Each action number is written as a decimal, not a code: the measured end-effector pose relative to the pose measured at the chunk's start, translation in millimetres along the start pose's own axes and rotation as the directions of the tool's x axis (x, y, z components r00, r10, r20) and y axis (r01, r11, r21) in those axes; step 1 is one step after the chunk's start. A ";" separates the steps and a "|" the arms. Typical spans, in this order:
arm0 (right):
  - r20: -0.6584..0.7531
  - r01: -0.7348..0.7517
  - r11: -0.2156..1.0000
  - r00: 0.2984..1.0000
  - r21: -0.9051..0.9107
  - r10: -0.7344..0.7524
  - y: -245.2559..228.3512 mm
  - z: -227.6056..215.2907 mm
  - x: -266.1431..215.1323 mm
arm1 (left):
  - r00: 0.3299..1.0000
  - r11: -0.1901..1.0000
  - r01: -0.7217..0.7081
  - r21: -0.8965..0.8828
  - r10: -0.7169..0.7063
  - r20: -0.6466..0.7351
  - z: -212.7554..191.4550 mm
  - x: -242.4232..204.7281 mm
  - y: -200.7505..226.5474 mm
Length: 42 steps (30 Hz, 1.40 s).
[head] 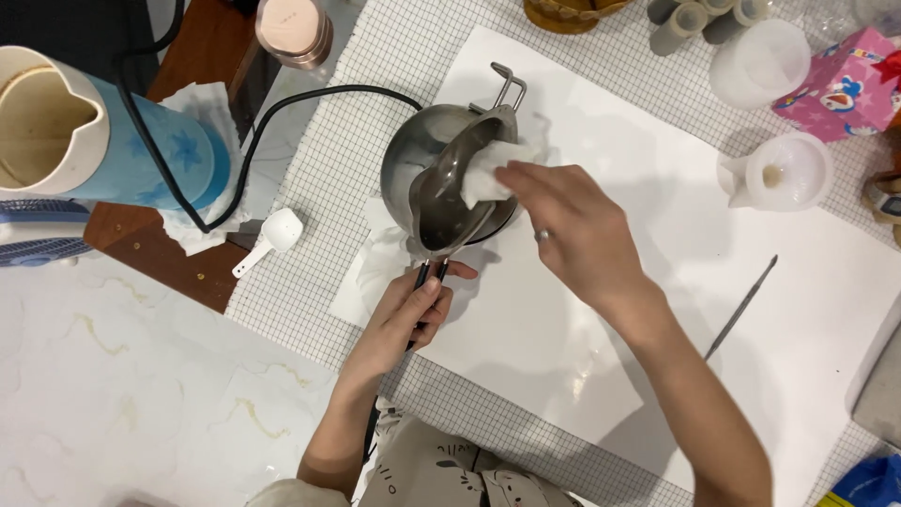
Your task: Cleaning a small metal melting pot using a tissue
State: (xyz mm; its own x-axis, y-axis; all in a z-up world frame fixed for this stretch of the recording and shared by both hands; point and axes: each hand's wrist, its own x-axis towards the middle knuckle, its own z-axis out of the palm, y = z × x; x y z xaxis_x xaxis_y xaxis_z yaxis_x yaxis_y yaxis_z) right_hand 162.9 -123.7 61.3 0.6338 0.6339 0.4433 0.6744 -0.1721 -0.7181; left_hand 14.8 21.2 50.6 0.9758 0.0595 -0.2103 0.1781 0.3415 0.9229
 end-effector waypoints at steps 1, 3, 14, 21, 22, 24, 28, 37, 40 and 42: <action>0.081 0.185 0.950 0.982 -0.250 -0.170 1.9 1.9 2.1 | 1.000 1.000 0.002 0.002 -0.002 0.001 -0.5 -0.5 0.3; 0.197 0.365 0.807 0.931 -0.465 -0.308 3.9 1.0 10.0 | 1.000 1.000 0.005 0.006 -0.005 0.003 -1.9 -0.5 0.3; 0.426 0.666 0.388 0.724 -0.637 -0.543 31.8 5.3 31.4 | 0.988 0.999 -0.038 0.013 0.035 0.148 -16.4 4.7 2.0; 0.415 0.652 0.582 0.758 -0.485 -0.503 19.4 6.7 32.3 | 1.000 0.997 -0.021 0.079 0.020 0.013 -9.3 -1.5 -4.3; 0.414 0.634 0.623 0.773 -0.459 -0.481 19.1 7.4 31.3 | 1.000 0.995 -0.016 0.098 0.016 -0.004 -8.2 -1.7 -3.2; 0.413 0.614 0.660 0.786 -0.433 -0.461 17.8 10.1 28.8 | 1.000 0.993 -0.013 0.119 0.016 -0.022 -6.7 -2.0 -0.4; 0.389 0.494 0.812 0.846 -0.312 -0.366 9.9 15.6 21.5 | 0.999 0.982 0.003 0.191 0.007 -0.051 -3.2 -3.2 5.3; 0.308 0.491 0.840 0.856 -0.231 -0.415 29.9 15.3 17.2 | 0.995 0.986 0.084 0.141 -0.074 -0.068 -10.4 -4.6 -9.2; 0.341 0.609 0.696 0.792 -0.381 -0.506 25.3 -0.8 30.5 | 0.995 0.992 0.098 0.084 -0.095 -0.034 -14.9 -4.5 -6.1; 0.364 0.651 0.611 0.759 -0.451 -0.540 21.7 -7.8 35.1 | 0.995 0.994 0.104 0.040 -0.103 -0.009 -22.2 -4.3 -8.1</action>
State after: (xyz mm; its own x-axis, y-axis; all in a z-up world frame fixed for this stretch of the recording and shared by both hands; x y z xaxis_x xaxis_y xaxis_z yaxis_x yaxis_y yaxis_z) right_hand 202.7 -111.1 65.5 -0.0214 0.8482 0.5292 0.9952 -0.0323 0.0920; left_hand 6.4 39.0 36.8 0.9511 0.0319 -0.3073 0.2831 0.3084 0.9082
